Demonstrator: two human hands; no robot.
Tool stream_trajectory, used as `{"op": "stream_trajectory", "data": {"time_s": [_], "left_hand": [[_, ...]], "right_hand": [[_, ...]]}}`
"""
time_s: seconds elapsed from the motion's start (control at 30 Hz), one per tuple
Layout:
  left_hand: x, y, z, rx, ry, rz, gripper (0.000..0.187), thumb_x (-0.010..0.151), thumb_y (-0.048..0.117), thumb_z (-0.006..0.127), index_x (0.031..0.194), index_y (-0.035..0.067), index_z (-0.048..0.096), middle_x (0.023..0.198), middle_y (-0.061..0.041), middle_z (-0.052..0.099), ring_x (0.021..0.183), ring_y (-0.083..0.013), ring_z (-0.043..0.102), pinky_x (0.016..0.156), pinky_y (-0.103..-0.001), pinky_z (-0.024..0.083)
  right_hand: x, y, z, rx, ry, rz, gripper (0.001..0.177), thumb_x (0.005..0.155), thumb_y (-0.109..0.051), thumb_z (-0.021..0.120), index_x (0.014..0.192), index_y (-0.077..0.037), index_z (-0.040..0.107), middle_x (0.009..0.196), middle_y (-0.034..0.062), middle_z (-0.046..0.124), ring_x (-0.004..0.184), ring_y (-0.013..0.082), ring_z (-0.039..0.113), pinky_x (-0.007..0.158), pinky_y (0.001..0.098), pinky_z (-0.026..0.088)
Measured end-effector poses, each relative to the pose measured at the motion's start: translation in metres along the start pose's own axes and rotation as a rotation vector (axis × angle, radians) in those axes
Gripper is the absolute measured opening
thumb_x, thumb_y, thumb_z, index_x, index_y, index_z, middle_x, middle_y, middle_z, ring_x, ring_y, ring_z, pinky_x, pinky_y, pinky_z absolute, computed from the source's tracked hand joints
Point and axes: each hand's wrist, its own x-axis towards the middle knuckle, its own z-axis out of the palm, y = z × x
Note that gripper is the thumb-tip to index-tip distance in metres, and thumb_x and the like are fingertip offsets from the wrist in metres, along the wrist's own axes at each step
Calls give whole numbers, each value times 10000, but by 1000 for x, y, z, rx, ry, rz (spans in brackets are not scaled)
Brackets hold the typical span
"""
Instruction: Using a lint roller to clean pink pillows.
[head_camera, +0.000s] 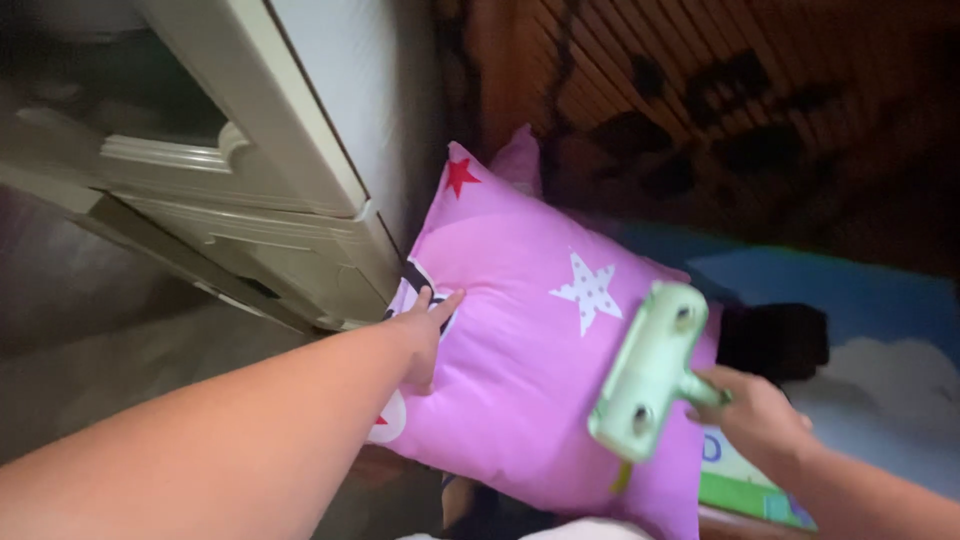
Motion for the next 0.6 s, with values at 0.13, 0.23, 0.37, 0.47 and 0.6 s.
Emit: {"op": "stream_trajectory", "data": {"time_s": [0.13,0.23,0.37,0.47,0.6], "left_hand": [[11,-5,5,53,39,71,1482,765,292,941,1593,311,-289,1647,-327,-127,1533,-332,284,1196,-350,358],[3,-3,1,-56,11,18,1472,745,248,926,1598,364,-268,1688,-269,-187,1498,-309,392,1196,-345,386],[7,-8,3,-79,29,45,1488,729,261,944,1601,358,-257,1680,-285,-160,1500,-322,377,1200,-364,371],[10,-8,1,-66,19,46,1492,724,276,947,1605,360,-255,1679,-293,-157,1482,-347,402,1192,-373,383],[3,-6,-2,-45,24,37,1508,719,266,952,1607,347,-264,1687,-284,-166,1434,-396,465,1166,-378,423]], "right_hand": [[17,-45,5,202,78,-85,588,770,-233,823,1343,-228,693,1026,66,817,960,196,721,895,359,516],[12,-116,3,117,68,-114,535,804,-303,821,1328,-292,718,991,66,800,968,238,725,941,389,497],[5,-168,7,58,51,-154,566,790,-309,815,1336,-348,668,1074,-8,791,1113,223,687,1078,570,293],[3,-165,8,35,2,-91,540,832,-309,784,1350,-386,651,1080,-6,798,1141,234,682,1111,646,218],[15,-99,29,9,68,-88,554,821,-315,815,1348,-396,665,1125,8,770,1152,249,658,1072,648,243]]}}
